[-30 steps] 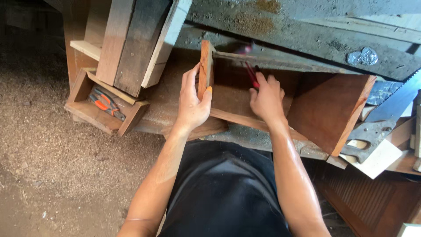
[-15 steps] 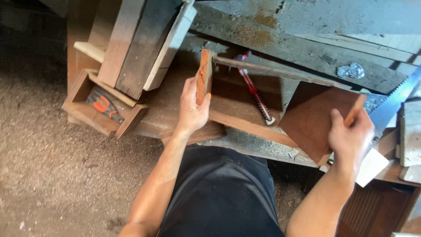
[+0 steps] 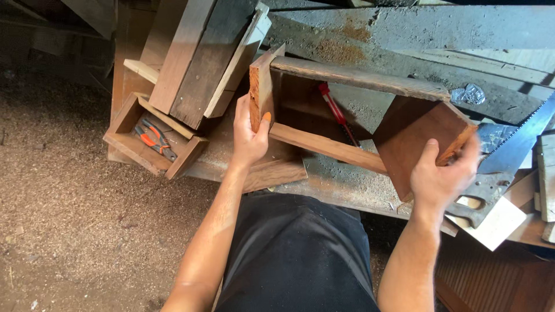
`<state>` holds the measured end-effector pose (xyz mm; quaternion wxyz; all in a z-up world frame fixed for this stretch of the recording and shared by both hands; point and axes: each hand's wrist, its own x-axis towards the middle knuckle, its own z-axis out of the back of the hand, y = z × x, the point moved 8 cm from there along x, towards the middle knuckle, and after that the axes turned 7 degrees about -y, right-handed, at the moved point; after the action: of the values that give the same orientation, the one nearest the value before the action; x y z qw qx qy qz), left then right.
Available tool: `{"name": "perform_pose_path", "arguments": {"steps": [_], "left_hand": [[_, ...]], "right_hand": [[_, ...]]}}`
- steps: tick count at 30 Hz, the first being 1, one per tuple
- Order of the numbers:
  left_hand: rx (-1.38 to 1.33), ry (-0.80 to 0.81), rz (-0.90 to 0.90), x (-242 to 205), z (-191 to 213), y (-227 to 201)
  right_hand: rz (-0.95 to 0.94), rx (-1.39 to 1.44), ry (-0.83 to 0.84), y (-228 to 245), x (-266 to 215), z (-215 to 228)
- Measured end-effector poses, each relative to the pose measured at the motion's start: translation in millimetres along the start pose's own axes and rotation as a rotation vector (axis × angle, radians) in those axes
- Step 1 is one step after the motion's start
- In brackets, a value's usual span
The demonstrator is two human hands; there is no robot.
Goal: The person hammers a wooden panel onto a small wooden frame, then uses a hand saw to cut a protruding section of the frame. The person handles the wooden panel, frame, hammer, and saw throughout the task.
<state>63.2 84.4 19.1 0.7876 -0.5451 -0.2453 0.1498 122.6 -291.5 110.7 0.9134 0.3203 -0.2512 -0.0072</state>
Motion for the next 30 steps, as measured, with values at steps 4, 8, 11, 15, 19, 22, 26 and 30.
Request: {"name": "perform_pose_path", "arguments": {"steps": [4,8,11,15,19,22,26,30], "left_hand": [[0.071,-0.057,-0.035,1,15,-26],[0.245,-0.096,-0.319,8,26,-65],[0.206,-0.014,-0.28,18,10,-56],[0.09,0.04,-0.056,24,-14,-21],[0.161,0.017,-0.065,23,-18,-18],[0.226,0.006,-0.094,16,-14,-30],[0.095,-0.062,0.136,-8,12,-27],[-0.014,-0.117,0.246,1,36,-11]], "right_hand": [[0.084,0.06,-0.098,56,1,36],[0.364,-0.026,-0.03,90,7,29],[0.111,-0.352,0.12,47,18,-5],[-0.029,-0.081,0.187,8,24,-44],[-0.026,0.013,0.114,-13,15,-46],[0.063,0.058,-0.003,-10,-17,-29],[-0.087,0.248,-0.044,-17,-59,2],[-0.315,0.397,-0.058,-45,-18,63]]}}
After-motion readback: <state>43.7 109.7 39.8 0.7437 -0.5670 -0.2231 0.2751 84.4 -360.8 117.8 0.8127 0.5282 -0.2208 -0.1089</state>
